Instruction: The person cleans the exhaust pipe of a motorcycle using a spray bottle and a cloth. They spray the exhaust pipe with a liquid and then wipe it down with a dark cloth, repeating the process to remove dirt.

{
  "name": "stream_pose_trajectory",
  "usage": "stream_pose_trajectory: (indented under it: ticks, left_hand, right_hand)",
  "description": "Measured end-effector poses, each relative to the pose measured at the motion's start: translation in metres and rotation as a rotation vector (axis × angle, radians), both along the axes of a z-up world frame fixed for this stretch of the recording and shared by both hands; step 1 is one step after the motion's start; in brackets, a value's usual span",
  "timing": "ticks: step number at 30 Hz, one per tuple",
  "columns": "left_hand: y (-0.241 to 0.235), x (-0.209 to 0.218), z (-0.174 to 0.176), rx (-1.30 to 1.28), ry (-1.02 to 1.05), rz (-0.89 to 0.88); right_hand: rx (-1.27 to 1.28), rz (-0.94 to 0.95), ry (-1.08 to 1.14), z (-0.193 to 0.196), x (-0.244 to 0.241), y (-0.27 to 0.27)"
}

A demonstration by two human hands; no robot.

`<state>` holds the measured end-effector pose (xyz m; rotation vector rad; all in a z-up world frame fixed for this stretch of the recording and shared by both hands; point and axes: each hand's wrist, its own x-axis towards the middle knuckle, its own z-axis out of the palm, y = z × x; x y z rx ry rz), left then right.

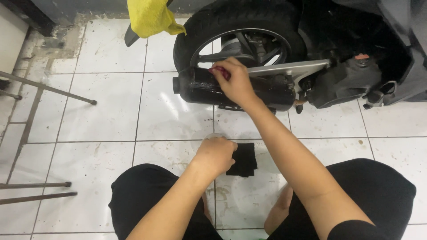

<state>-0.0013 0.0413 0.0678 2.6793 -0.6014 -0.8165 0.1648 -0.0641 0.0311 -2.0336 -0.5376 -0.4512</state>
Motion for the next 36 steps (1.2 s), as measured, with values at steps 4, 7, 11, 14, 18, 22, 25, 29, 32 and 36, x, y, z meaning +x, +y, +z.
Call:
stream_pose_trajectory:
  ticks: [4,7,11,14,18,22,25,29,32,36]
  left_hand:
    - [-0.002,0.001,0.007,0.004,0.029,-0.009]
    - [-0.003,0.005,0.001,-0.005,0.008,0.007]
    - [-0.007,0.006,-0.005,0.02,0.004,0.013]
    - [-0.008,0.007,-0.007,0.012,0.031,0.008]
    - [-0.008,0.007,-0.014,0.032,0.045,0.013]
    - [-0.008,0.009,-0.014,0.026,0.051,-0.003]
    - [-0.01,0.005,-0.014,0.038,0.057,-0.02]
    - [-0.008,0.003,-0.008,0.019,0.063,-0.017]
    - [-0.007,0.005,-0.01,0.029,0.053,-0.017]
    - [-0.01,0.003,-0.009,0.023,0.047,-0.03]
  right_hand:
    - [0.037,0.099,0.022,0.002,0.003,-0.003]
    - [-0.009,0.026,0.05,-0.012,0.026,-0.018]
    - [0.023,0.03,0.073,0.002,0.018,0.007]
    - [0.039,0.101,0.079,0.013,0.011,0.015]
    - [-0.083,-0.015,0.143,-0.03,0.052,-0.023]
    - [-0.068,-0.027,0.121,-0.017,0.041,-0.015]
    - [0.039,0.138,0.141,0.009,0.02,-0.011]
    - [-0.091,0.059,0.198,-0.016,0.041,-0.045]
    - [-0.122,0.015,0.133,-0.019,0.037,-0.036]
    - [-0.025,0.165,0.079,0.007,0.011,-0.027]
